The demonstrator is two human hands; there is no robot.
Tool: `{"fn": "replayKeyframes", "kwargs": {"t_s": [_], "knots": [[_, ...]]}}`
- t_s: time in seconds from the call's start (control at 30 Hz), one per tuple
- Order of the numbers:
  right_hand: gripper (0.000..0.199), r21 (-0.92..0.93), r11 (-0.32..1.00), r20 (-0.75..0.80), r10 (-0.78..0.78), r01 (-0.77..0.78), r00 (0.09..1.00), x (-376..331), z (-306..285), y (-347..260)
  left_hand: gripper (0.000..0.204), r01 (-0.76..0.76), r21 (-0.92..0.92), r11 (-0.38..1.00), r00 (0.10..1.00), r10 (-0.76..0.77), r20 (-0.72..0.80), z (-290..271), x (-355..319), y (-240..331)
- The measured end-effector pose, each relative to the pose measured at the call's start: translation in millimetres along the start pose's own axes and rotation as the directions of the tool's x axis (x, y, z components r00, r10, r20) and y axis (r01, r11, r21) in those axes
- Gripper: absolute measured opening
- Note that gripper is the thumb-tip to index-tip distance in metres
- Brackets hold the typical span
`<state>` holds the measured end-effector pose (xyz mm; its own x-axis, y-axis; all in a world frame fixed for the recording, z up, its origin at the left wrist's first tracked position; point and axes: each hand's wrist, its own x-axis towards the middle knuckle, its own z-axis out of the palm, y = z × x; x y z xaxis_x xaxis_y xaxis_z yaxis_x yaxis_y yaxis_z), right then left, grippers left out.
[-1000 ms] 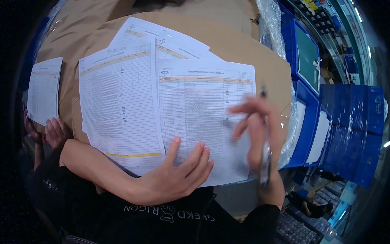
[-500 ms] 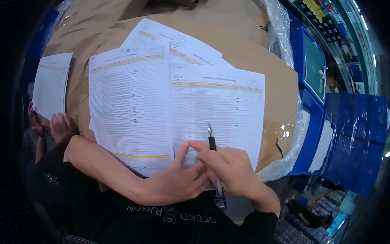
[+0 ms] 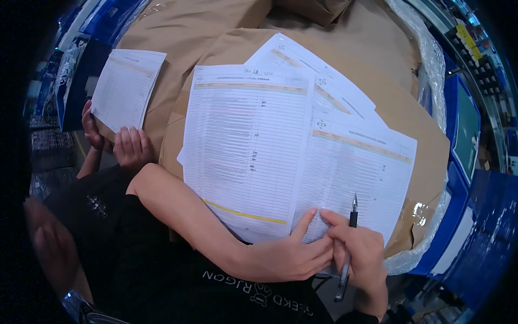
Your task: Reviewing inventory logs and checking off items using a pen.
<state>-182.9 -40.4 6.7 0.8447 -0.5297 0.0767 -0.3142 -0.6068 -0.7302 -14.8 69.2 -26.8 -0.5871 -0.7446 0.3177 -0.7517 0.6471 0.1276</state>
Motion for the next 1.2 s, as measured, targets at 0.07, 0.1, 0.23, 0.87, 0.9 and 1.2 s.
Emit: {"fn": "replayKeyframes", "kwargs": {"t_s": [0.07, 0.1, 0.23, 0.87, 0.9, 1.2], "knots": [[0.019, -0.019, 1.000, 0.034, -0.023, 0.024, 0.999, 7.8, -6.4, -7.0, 0.045, 0.011, 0.007, 1.000, 1.000, -0.011, 0.004, -0.7, -2.1, -0.4], [0.021, -0.047, 0.998, 0.065, -0.029, 0.032, 0.997, 13.6, -10.5, -11.9, 0.045, -0.008, 0.015, 1.000, 1.000, 0.008, 0.012, 0.6, -3.5, 0.7], [0.032, -0.020, 0.992, 0.275, -0.112, 0.122, 0.955, 46.4, -22.9, -36.6, 0.040, -0.035, 0.046, 0.998, 0.999, 0.033, 0.041, 8.8, -15.3, 5.7], [0.021, -0.058, 0.917, 0.685, -0.251, 0.394, 0.685, 130.2, 62.7, -67.7, 0.026, 0.358, 0.867, 0.346, 0.904, -0.361, -0.229, -44.7, -258.2, -132.1], [0.021, -0.061, 0.915, 0.686, -0.251, 0.399, 0.682, 130.8, 64.2, -68.4, 0.027, 0.368, 0.859, 0.356, 0.901, -0.366, -0.234, -46.2, -251.4, -132.0], [0.025, -0.078, 0.919, 0.704, -0.225, 0.388, 0.674, 134.0, 65.7, -69.5, 0.031, 0.412, 0.808, 0.422, 0.887, -0.388, -0.250, -42.4, -249.3, -130.0]]}}
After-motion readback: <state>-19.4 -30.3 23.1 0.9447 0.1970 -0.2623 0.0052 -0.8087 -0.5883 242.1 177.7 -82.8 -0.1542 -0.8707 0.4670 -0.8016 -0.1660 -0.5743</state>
